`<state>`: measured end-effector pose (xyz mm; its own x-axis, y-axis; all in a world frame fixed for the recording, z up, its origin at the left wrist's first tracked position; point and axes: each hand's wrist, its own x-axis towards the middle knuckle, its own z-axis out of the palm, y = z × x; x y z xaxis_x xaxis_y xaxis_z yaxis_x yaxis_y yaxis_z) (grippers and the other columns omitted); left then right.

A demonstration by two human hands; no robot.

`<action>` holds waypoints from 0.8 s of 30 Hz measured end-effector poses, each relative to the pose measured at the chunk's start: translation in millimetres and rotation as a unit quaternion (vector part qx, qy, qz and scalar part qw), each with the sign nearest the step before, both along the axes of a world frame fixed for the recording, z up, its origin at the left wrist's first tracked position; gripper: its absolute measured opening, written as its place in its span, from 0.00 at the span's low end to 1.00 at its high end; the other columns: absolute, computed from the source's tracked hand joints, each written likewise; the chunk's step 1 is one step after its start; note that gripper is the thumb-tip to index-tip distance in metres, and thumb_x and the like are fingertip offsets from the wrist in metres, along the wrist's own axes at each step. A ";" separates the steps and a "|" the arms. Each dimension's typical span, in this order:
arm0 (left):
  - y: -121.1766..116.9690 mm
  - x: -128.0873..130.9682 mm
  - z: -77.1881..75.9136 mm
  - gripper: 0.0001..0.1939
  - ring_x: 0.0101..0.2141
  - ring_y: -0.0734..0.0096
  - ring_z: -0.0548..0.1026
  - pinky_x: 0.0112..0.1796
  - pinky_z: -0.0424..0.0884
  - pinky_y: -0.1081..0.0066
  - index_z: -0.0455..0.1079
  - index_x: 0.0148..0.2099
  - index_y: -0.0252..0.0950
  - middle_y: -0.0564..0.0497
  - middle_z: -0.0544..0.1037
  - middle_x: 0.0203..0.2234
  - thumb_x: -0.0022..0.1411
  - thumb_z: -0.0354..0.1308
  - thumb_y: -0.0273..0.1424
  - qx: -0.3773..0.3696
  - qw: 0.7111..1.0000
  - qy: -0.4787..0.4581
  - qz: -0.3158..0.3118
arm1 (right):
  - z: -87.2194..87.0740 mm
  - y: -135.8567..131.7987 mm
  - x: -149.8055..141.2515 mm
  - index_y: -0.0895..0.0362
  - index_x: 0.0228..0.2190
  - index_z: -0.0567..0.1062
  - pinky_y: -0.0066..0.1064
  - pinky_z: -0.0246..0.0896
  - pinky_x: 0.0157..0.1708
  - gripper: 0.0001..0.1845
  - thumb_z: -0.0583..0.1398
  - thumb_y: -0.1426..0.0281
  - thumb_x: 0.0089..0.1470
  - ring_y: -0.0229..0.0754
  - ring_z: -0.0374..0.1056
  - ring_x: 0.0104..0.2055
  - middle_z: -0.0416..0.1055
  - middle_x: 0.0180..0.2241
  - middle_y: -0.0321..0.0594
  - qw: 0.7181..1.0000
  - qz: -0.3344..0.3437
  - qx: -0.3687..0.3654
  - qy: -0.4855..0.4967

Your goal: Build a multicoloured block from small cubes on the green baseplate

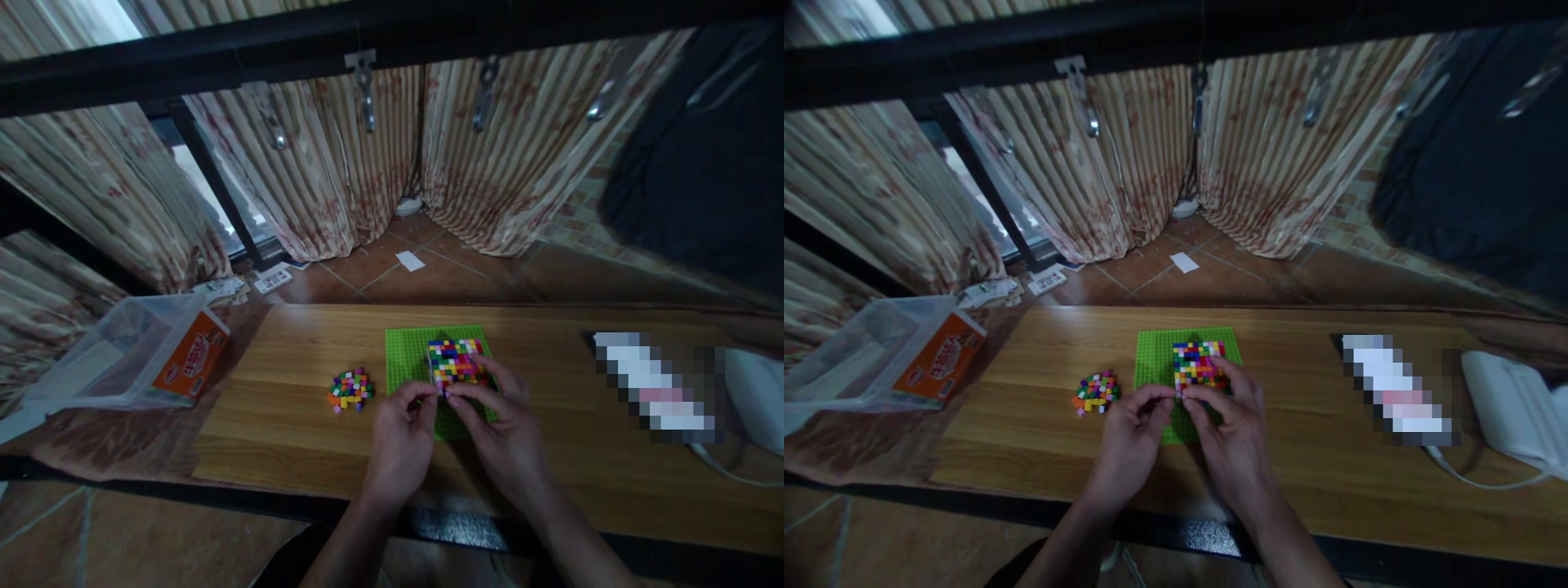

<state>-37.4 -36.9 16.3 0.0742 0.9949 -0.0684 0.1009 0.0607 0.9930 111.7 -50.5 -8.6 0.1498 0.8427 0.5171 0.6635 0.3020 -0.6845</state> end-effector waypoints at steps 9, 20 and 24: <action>-5.5 9.6 -5.2 0.09 0.37 0.65 0.79 0.41 0.74 0.67 0.78 0.42 0.37 0.46 0.83 0.39 0.62 0.57 0.29 -0.006 1.000 0.005 -0.009 | -2.1 1.8 -3.6 0.47 0.34 0.82 0.54 0.59 0.57 0.07 0.62 0.62 0.59 0.52 0.64 0.58 0.69 0.56 0.41 0.997 -0.031 -0.023 0.061; -6.4 10.6 -3.9 0.12 0.37 0.65 0.79 0.40 0.74 0.68 0.79 0.45 0.38 0.47 0.83 0.39 0.63 0.56 0.28 0.030 0.998 0.048 -0.008 | -0.2 5.1 -5.6 0.49 0.34 0.79 0.54 0.59 0.58 0.04 0.62 0.65 0.57 0.51 0.65 0.58 0.70 0.54 0.42 0.993 -0.030 -0.033 0.106; -6.9 11.5 -3.5 0.12 0.38 0.65 0.80 0.39 0.74 0.67 0.79 0.44 0.38 0.47 0.83 0.39 0.62 0.56 0.26 0.040 0.998 0.049 -0.002 | 0.6 6.8 -8.9 0.50 0.33 0.79 0.53 0.59 0.58 0.05 0.62 0.65 0.57 0.51 0.66 0.57 0.70 0.53 0.43 0.992 -0.041 -0.038 0.114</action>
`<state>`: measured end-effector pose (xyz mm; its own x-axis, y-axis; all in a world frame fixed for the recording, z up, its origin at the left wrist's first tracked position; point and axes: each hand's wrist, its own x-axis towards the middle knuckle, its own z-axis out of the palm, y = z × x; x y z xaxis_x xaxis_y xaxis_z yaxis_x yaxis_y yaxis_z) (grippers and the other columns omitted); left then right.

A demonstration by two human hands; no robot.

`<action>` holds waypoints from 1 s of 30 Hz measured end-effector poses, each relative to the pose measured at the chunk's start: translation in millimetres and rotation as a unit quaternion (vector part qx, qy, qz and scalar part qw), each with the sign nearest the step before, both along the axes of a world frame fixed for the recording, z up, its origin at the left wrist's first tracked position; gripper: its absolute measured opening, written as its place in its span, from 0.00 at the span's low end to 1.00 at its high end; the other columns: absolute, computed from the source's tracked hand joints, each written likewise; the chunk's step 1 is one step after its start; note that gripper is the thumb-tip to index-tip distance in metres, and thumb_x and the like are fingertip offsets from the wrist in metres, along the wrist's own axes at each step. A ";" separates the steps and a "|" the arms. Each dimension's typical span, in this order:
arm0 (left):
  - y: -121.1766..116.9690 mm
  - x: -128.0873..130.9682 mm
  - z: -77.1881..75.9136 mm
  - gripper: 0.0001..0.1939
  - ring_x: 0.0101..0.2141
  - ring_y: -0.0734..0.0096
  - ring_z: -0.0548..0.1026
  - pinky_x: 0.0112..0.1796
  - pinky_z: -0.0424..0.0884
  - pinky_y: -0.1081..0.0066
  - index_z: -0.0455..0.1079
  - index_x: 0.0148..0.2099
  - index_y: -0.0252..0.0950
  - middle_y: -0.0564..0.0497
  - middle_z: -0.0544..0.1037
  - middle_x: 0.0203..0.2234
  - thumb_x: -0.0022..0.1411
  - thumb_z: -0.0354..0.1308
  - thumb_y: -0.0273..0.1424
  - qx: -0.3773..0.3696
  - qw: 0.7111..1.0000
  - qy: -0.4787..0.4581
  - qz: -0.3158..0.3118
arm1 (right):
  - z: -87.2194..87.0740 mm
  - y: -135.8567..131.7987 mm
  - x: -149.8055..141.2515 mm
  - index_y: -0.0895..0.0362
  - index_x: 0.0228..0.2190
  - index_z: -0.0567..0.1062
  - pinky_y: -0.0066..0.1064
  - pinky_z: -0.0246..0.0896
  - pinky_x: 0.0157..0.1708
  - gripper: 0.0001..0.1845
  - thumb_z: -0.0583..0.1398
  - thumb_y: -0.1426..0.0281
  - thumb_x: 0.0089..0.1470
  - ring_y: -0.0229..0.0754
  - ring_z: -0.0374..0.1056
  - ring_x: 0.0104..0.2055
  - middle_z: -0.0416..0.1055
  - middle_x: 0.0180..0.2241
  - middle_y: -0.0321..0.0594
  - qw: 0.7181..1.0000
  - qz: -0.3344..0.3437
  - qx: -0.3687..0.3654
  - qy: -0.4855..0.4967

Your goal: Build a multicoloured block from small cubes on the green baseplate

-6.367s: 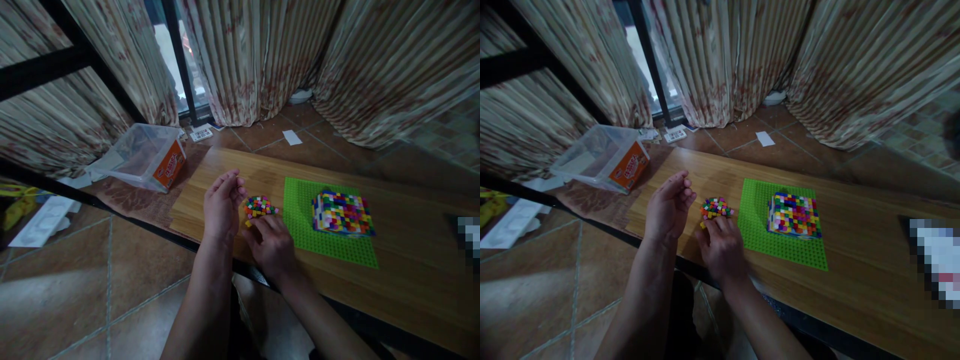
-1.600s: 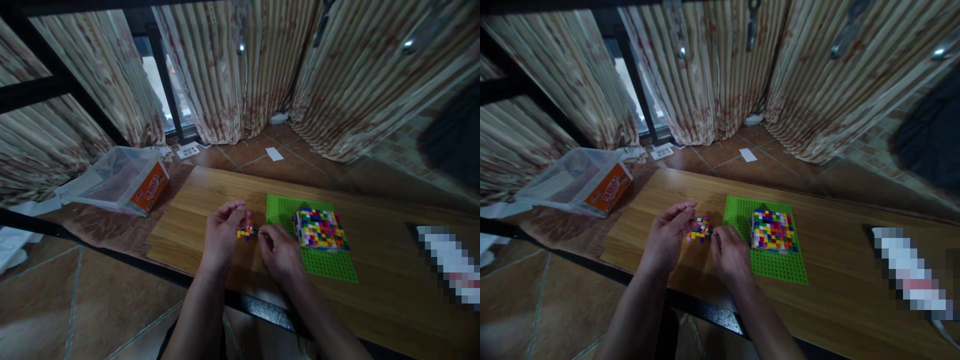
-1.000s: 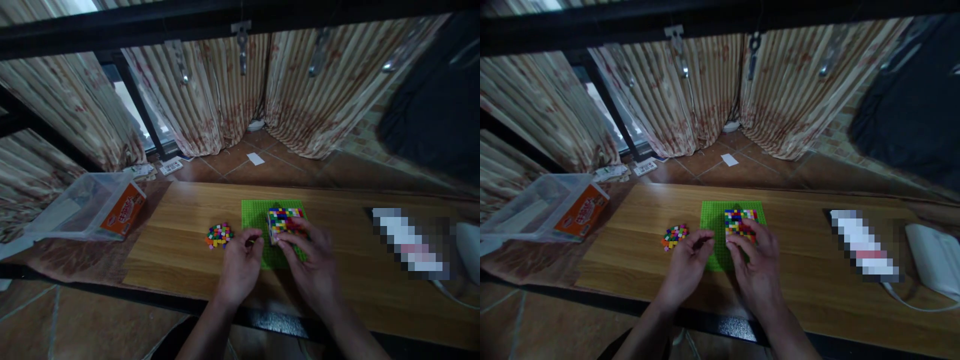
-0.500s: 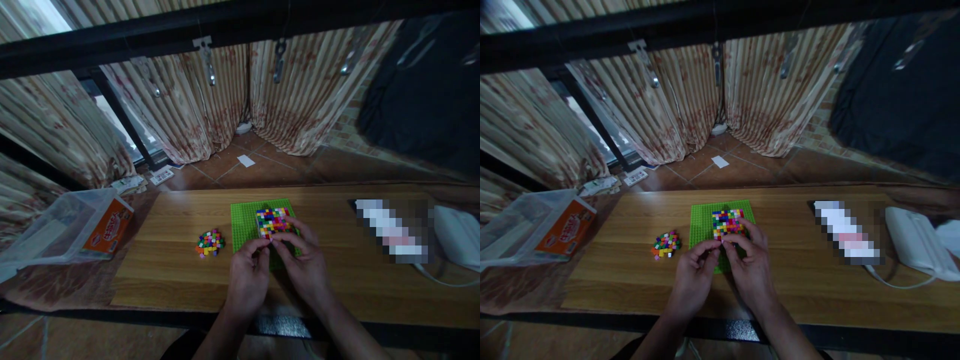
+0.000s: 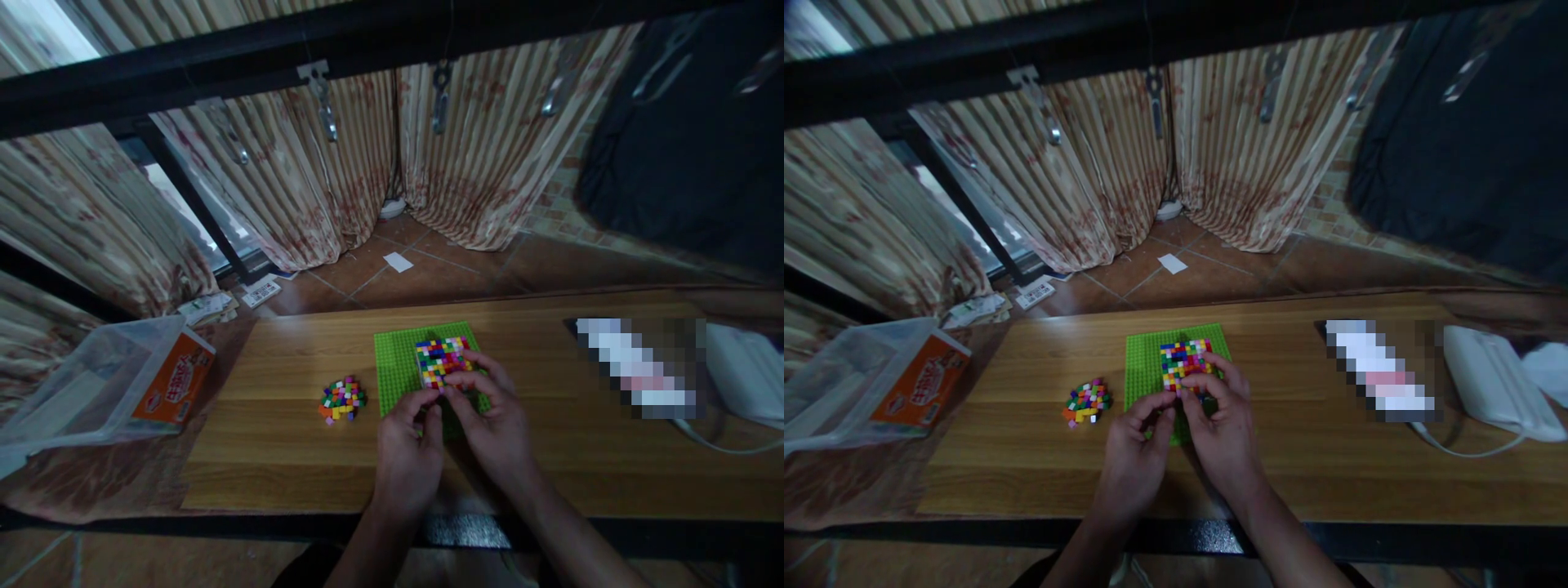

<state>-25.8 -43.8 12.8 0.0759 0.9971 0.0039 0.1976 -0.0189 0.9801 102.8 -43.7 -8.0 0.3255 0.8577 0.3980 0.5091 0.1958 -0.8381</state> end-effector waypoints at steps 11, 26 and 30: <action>-4.3 1.9 -3.9 0.13 0.37 0.64 0.79 0.40 0.74 0.65 0.77 0.47 0.39 0.47 0.82 0.37 0.64 0.53 0.26 0.073 0.995 0.069 -0.017 | 1.9 -0.1 -4.6 0.50 0.30 0.80 0.52 0.58 0.58 0.06 0.63 0.64 0.55 0.52 0.66 0.56 0.70 0.52 0.43 1.000 -0.019 -0.011 0.008; -7.9 4.0 -0.2 0.12 0.38 0.66 0.80 0.42 0.76 0.67 0.76 0.46 0.37 0.47 0.82 0.39 0.63 0.54 0.24 0.072 0.995 0.063 -0.008 | -1.4 2.0 4.5 0.52 0.36 0.80 0.49 0.59 0.58 0.12 0.62 0.58 0.56 0.49 0.68 0.55 0.73 0.49 0.43 1.000 -0.023 0.001 -0.013; -3.1 0.8 2.5 0.10 0.37 0.66 0.80 0.40 0.76 0.67 0.77 0.44 0.37 0.47 0.82 0.38 0.64 0.55 0.26 0.036 0.998 0.027 0.032 | 3.1 6.1 10.0 0.52 0.44 0.78 0.49 0.58 0.60 0.19 0.62 0.55 0.56 0.51 0.66 0.58 0.71 0.53 0.44 0.999 -0.046 -0.022 -0.009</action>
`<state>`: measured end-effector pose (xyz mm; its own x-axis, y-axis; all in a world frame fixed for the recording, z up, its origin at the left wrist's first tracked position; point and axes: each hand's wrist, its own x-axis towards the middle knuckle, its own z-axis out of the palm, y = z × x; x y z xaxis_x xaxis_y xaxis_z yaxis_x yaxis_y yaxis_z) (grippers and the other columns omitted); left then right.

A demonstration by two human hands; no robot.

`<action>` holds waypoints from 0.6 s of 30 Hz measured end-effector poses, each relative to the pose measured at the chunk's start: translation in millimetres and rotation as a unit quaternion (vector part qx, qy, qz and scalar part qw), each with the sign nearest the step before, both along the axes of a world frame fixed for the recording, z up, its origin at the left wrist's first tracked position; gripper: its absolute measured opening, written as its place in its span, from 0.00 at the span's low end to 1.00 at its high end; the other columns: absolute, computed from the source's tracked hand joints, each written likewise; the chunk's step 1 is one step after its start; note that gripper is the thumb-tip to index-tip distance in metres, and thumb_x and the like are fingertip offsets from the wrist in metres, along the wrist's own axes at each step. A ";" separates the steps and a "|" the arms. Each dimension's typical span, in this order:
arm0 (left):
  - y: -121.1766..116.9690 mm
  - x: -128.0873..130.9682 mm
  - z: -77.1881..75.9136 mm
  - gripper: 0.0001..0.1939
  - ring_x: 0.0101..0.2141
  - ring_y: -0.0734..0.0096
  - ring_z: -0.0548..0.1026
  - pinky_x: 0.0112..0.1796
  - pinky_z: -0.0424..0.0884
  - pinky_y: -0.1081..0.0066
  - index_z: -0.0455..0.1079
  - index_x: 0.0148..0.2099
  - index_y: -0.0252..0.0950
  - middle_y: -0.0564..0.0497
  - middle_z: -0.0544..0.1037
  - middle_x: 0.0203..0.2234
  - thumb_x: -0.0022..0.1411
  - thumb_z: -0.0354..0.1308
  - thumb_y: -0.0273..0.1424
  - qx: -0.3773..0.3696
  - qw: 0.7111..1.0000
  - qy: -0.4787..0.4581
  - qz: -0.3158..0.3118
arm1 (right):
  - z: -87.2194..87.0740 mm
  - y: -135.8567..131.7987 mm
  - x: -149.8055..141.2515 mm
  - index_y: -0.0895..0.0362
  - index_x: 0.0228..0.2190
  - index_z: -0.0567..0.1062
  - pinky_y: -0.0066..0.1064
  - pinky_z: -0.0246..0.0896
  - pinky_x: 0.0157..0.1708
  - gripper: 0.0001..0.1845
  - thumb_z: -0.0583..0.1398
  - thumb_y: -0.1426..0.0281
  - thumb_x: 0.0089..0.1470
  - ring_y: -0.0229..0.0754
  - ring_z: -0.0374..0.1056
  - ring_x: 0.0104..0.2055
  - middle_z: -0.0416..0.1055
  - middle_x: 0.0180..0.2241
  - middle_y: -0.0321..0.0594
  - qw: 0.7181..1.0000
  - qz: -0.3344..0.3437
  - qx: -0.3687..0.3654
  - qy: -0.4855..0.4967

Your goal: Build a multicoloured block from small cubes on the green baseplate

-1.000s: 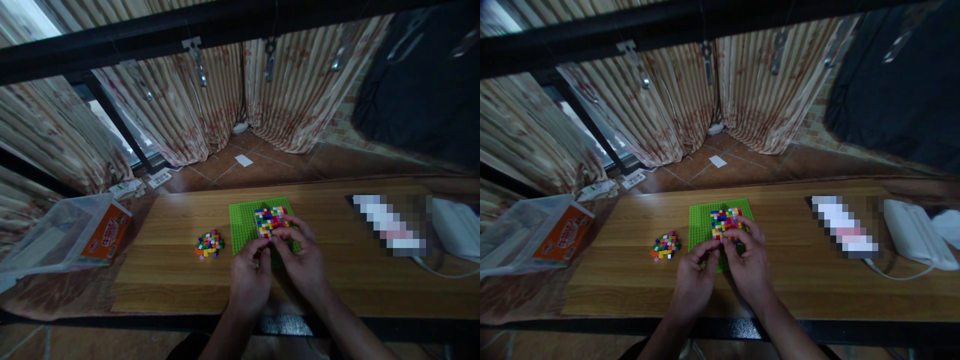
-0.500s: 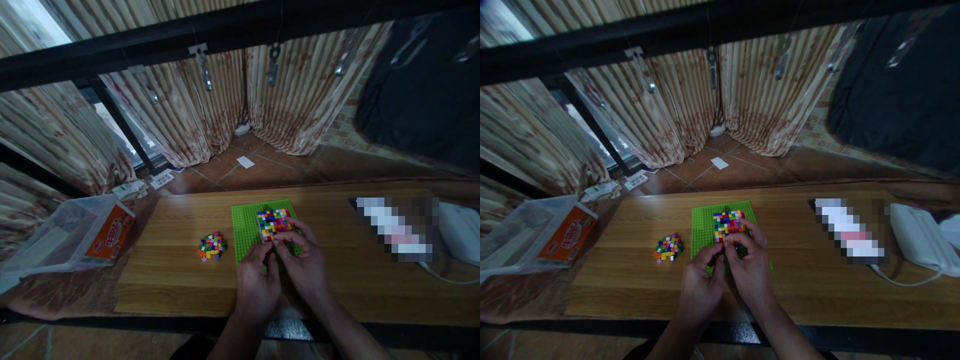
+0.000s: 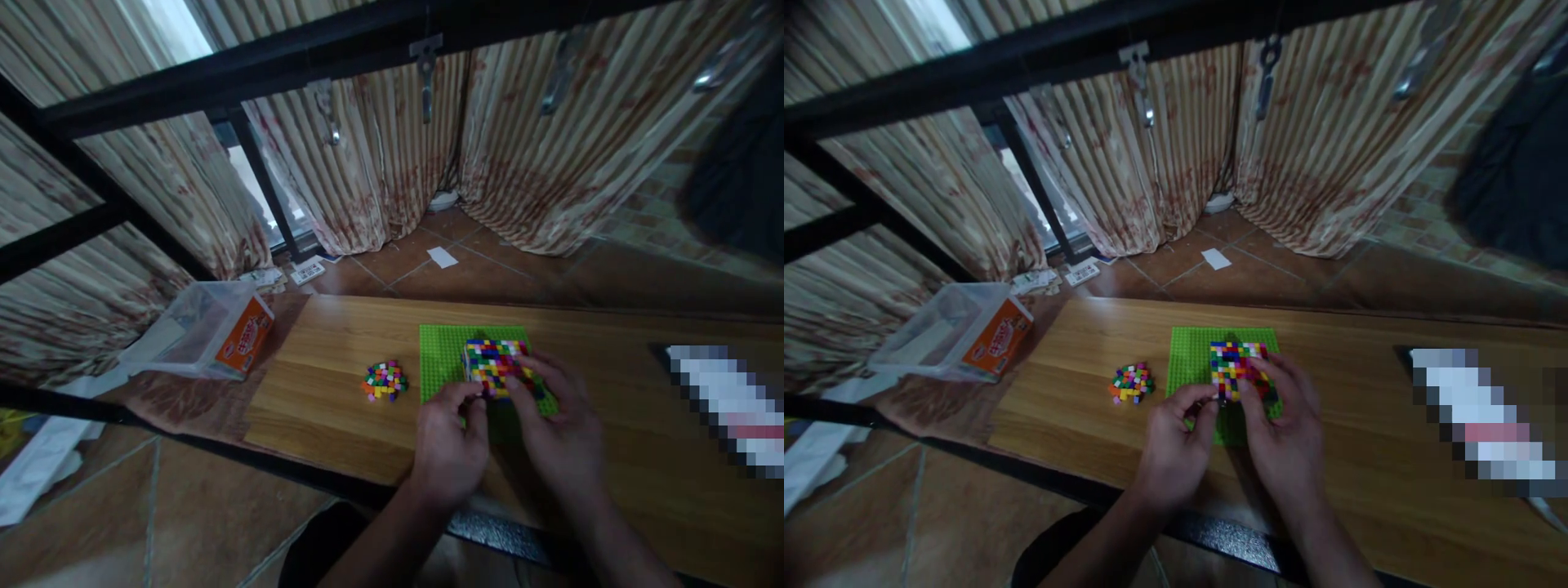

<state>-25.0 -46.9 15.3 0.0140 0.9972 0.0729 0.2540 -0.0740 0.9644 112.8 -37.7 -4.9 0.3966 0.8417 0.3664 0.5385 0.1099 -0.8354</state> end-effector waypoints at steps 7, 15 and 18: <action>14.5 -11.6 -11.9 0.22 0.48 0.59 0.78 0.47 0.76 0.62 0.69 0.58 0.33 0.38 0.76 0.54 0.65 0.58 0.37 -0.059 0.992 -0.094 0.053 | 0.9 8.1 5.3 0.50 0.56 0.73 0.51 0.59 0.61 0.32 0.58 0.46 0.56 0.53 0.68 0.59 0.72 0.58 0.43 0.956 -0.028 -0.137 0.258; 17.1 3.3 -25.5 0.33 0.64 0.53 0.65 0.62 0.62 0.54 0.60 0.68 0.35 0.39 0.68 0.63 0.67 0.54 0.45 -0.081 0.995 -0.037 -0.034 | -0.3 5.1 -8.2 0.51 0.60 0.69 0.50 0.51 0.65 0.39 0.58 0.43 0.54 0.53 0.61 0.65 0.67 0.63 0.44 0.951 0.010 -0.143 0.274; 16.8 9.5 -24.3 0.32 0.64 0.53 0.65 0.63 0.60 0.52 0.60 0.68 0.33 0.38 0.67 0.64 0.67 0.53 0.43 -0.054 0.998 0.029 -0.018 | -0.8 4.3 -9.0 0.52 0.57 0.72 0.49 0.54 0.64 0.36 0.59 0.45 0.53 0.53 0.65 0.63 0.70 0.60 0.45 0.947 0.003 -0.130 0.293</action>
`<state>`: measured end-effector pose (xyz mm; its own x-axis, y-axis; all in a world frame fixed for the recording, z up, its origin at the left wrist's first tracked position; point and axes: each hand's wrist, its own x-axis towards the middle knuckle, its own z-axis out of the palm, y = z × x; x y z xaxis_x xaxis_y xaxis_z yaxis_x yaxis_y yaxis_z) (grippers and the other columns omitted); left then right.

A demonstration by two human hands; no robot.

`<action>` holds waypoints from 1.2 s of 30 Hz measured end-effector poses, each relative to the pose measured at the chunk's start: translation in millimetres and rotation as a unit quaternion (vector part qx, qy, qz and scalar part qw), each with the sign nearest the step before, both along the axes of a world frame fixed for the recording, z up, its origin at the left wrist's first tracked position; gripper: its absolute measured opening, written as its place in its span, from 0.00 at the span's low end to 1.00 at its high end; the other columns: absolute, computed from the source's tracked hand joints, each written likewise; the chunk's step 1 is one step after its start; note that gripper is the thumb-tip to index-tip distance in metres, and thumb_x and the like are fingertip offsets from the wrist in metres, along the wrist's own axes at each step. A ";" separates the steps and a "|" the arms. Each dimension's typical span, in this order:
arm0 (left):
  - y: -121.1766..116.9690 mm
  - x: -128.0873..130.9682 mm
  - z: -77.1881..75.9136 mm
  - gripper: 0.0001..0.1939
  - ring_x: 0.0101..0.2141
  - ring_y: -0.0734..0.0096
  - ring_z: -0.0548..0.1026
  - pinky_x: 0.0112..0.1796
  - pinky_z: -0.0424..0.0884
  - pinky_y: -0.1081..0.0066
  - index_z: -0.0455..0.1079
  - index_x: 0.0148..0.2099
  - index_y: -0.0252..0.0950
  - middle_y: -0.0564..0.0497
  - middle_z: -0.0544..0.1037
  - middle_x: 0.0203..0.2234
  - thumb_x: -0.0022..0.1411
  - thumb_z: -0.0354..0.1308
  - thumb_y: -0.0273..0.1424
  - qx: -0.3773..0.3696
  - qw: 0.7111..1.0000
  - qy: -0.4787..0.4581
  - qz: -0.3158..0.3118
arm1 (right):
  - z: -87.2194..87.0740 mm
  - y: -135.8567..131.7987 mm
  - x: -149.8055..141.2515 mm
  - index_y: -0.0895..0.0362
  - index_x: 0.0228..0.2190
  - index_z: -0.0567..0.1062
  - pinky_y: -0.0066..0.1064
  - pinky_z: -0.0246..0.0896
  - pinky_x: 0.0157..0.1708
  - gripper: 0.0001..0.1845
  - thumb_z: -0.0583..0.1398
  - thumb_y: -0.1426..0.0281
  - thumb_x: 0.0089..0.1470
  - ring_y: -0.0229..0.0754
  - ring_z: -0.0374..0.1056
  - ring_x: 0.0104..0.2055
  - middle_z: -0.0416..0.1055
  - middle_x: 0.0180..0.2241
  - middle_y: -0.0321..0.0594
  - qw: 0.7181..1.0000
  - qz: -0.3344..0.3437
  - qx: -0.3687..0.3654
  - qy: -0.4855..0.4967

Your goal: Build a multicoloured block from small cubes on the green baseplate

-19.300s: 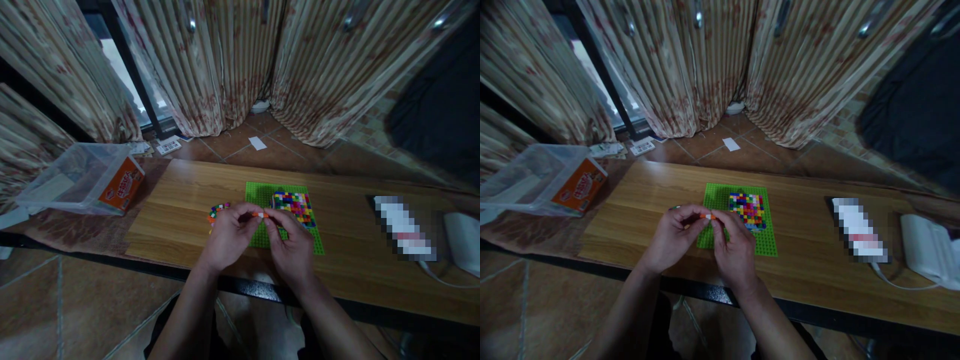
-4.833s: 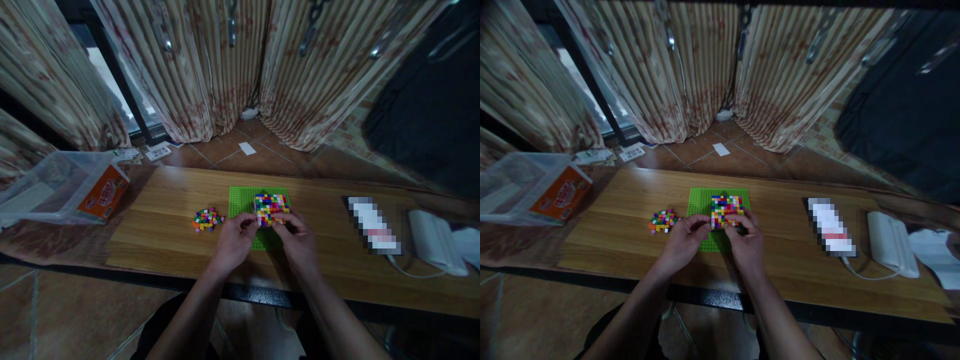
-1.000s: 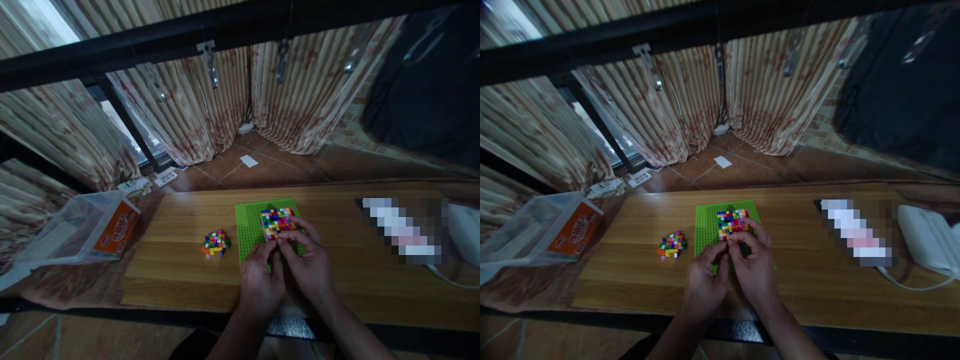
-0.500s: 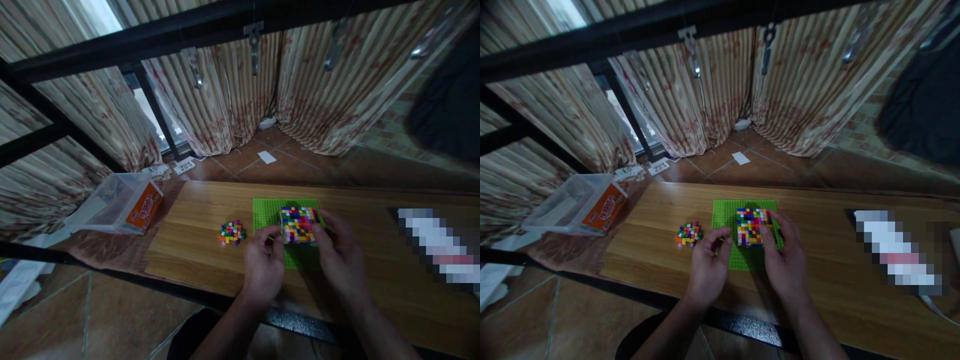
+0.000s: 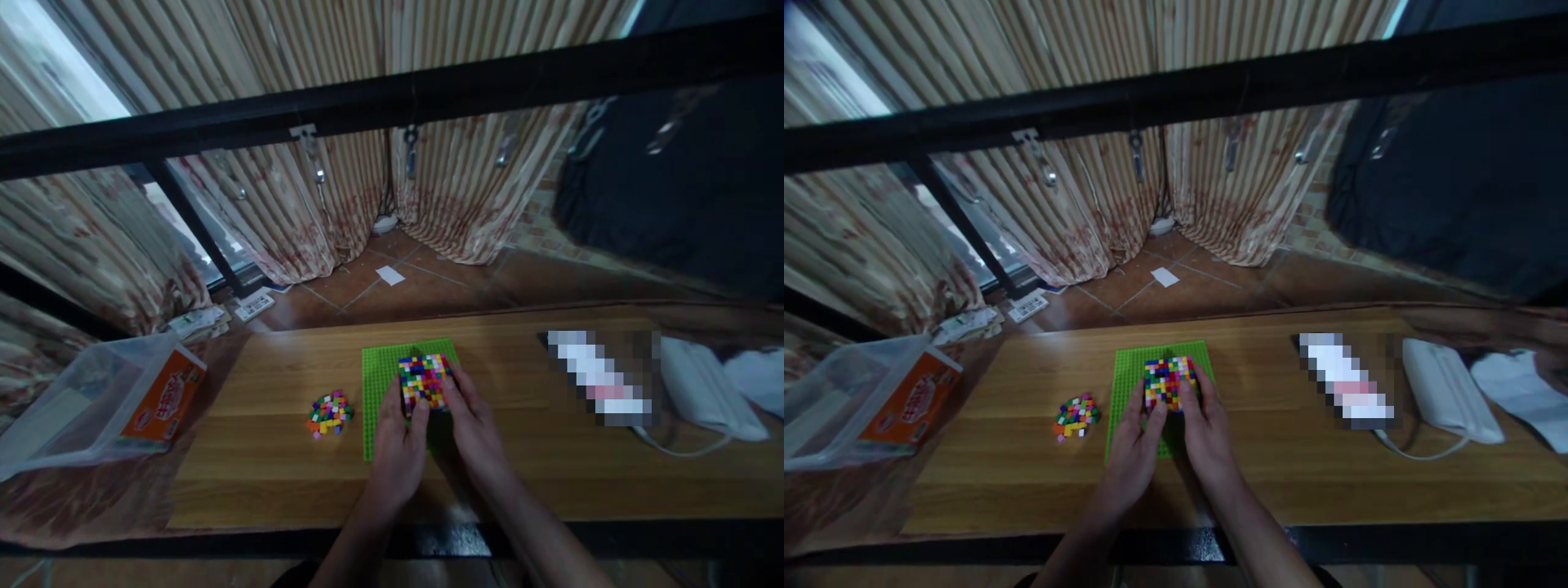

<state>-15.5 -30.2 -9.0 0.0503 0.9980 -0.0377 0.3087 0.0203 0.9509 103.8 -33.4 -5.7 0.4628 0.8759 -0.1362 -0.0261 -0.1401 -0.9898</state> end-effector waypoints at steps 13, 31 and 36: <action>0.3 -0.2 22.6 0.25 0.50 0.54 0.78 0.53 0.72 0.56 0.71 0.55 0.33 0.39 0.80 0.49 0.67 0.50 0.46 -0.030 0.998 0.002 0.056 | 1.3 0.8 3.4 0.55 0.41 0.80 0.42 0.67 0.51 0.28 0.63 0.47 0.47 0.51 0.75 0.48 0.81 0.43 0.43 0.986 -0.073 0.010 0.147; -0.6 21.5 1.9 0.31 0.67 0.61 0.58 0.67 0.52 0.59 0.54 0.70 0.30 0.38 0.59 0.68 0.70 0.45 0.39 -0.034 0.997 -0.049 0.056 | -8.5 4.4 -1.5 0.58 0.62 0.66 0.51 0.57 0.61 0.39 0.56 0.49 0.57 0.54 0.67 0.60 0.69 0.60 0.53 0.995 0.017 0.004 -0.096; -1.0 21.7 0.0 0.33 0.68 0.63 0.56 0.67 0.51 0.60 0.50 0.72 0.28 0.38 0.56 0.70 0.71 0.44 0.39 -0.035 0.996 -0.065 0.040 | -10.4 2.3 -3.3 0.57 0.63 0.64 0.48 0.56 0.62 0.39 0.53 0.47 0.59 0.53 0.66 0.61 0.67 0.62 0.53 0.993 0.022 0.012 -0.114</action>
